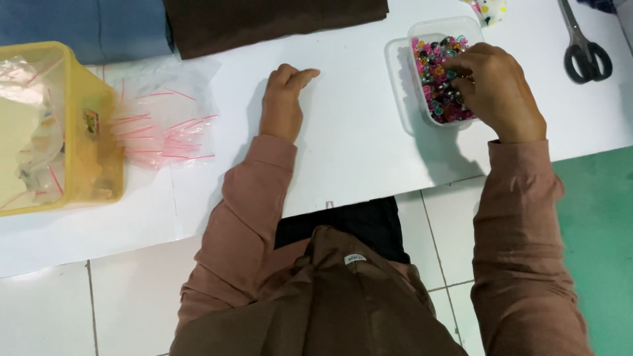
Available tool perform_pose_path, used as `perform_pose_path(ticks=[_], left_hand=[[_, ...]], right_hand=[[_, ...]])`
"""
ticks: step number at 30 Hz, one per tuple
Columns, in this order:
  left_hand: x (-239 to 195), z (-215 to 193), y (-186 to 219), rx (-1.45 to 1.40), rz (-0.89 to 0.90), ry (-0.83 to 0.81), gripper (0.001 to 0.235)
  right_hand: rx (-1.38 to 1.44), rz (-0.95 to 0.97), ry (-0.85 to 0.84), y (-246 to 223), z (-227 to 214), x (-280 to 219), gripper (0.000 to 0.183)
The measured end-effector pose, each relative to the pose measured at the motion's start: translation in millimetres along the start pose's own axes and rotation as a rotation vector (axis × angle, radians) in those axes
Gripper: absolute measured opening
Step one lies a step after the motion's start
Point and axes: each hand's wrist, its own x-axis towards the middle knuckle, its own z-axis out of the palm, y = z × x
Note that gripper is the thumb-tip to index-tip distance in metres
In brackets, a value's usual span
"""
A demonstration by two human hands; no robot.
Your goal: Sorting small colorful beads and placing them into small plastic zip bags
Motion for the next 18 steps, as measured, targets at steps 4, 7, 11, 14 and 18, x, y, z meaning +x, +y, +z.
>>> perform_pose_path(ticks=[4,7,11,14,18], left_hand=[[-1,-20,3,0.09,0.045,-0.001,0.075],[-2,-23,2,0.033,0.055,0.013,0.078],[0,-23,3,0.109,0.086,0.005,0.06],[1,-25,11,0.156,0.122,0.015,0.047],[8,-24,40,0.209,0.28,0.065,0.032]], right_hand=[[0.003,-0.024,0.034,5,7,2,0.049],[-0.047,-0.015,0.046,11,14,3,0.05],[0.029,-0.001,0.064,9,11,2,0.048],[0.099,0.016,0.066,11,9,1,0.041],[0.151,-0.016,0.094,20,8,0,0.034]])
